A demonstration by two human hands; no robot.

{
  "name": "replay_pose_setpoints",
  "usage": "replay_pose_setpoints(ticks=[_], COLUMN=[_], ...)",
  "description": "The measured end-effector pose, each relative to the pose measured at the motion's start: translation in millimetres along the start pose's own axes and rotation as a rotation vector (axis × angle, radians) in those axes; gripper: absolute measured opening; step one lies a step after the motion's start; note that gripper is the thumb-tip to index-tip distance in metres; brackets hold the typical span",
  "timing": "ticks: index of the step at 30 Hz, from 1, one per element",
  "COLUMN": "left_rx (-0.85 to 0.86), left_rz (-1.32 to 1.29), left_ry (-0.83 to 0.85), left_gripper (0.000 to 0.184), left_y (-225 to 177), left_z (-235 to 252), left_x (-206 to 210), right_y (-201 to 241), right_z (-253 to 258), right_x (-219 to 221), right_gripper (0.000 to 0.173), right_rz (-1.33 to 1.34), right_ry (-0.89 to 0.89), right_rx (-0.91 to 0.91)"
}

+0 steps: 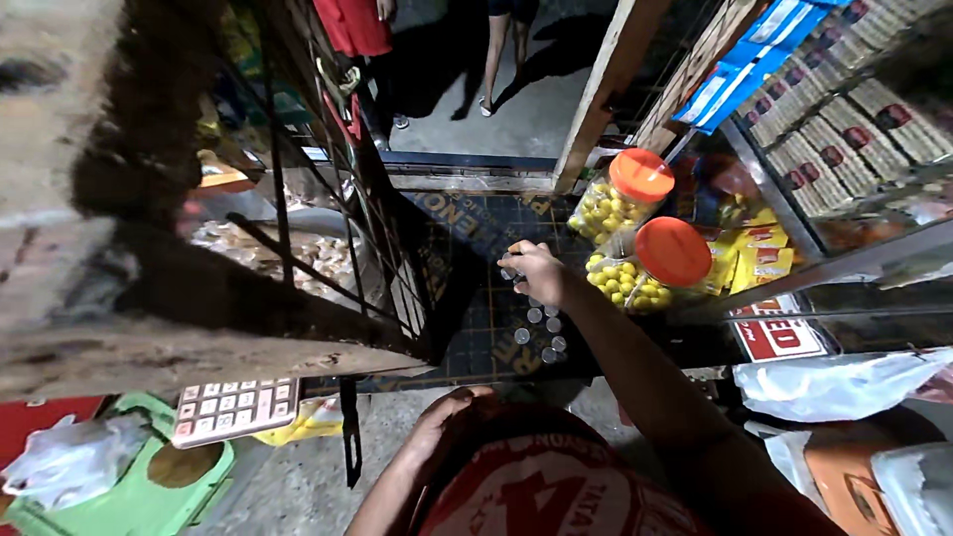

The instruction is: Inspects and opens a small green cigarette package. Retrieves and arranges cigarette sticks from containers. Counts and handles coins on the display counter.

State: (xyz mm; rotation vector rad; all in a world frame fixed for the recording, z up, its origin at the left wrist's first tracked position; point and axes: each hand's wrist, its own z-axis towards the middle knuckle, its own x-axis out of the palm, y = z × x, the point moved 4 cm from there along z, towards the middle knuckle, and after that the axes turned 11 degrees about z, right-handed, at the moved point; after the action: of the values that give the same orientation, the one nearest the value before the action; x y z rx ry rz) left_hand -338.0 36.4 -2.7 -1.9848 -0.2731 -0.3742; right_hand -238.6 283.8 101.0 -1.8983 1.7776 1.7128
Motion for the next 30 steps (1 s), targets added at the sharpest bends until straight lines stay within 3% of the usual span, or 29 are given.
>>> replay_pose_setpoints(ticks=[6, 10, 14, 18, 20, 22, 24, 27, 30], left_rx=[-0.131, -0.116, -0.139, -0.278, -0.336, -0.329, -0.302, -0.205, -0.176], left_rz=[-0.266, -0.350, -0.443, -0.418, -0.334, -0.289, -0.370, -0.438, -0.322], left_ry=[0.080, 0.141, 0.046, -0.164, -0.258, -0.302, -0.237, -0.084, -0.177], left_gripper=[0.048, 0.054, 0.043, 0.053, 0.052, 0.046, 0.043, 0.031, 0.029], left_y=[2.5, 5.0, 3.2, 0.1, -6.6, -10.7, -2.7, 13.0, 11.4], left_z=[9.0, 13.3, 10.1, 4.9, 7.3, 7.0, 7.2, 10.2, -7.2], left_x=[13.6, 16.9, 21.1, 27.6, 31.2, 34.9, 34.5, 21.6, 17.6], right_y=[36.6, 48.3, 49.3, 30.7, 26.6, 23.7, 7.5, -28.0, -58.4], right_z=[-17.1, -55.4, -101.9, -120.8, -130.5, -140.4, -143.0, -143.4, -142.3], right_x=[35.9, 64.0, 85.8, 109.3, 100.1, 77.7, 62.8, 43.2, 39.6], right_gripper=[0.043, 0.045, 0.037, 0.030, 0.027, 0.026, 0.028, 0.027, 0.024], right_rz=[-0.002, -0.017, -0.021, 0.325, 0.348, 0.328, 0.287, 0.253, 0.195], right_ry=[0.147, 0.259, 0.339, 0.405, 0.366, 0.308, 0.213, -0.075, -0.305], right_rx=[-0.175, -0.249, -0.435, -0.560, -0.702, -0.701, -0.654, -0.622, -0.598])
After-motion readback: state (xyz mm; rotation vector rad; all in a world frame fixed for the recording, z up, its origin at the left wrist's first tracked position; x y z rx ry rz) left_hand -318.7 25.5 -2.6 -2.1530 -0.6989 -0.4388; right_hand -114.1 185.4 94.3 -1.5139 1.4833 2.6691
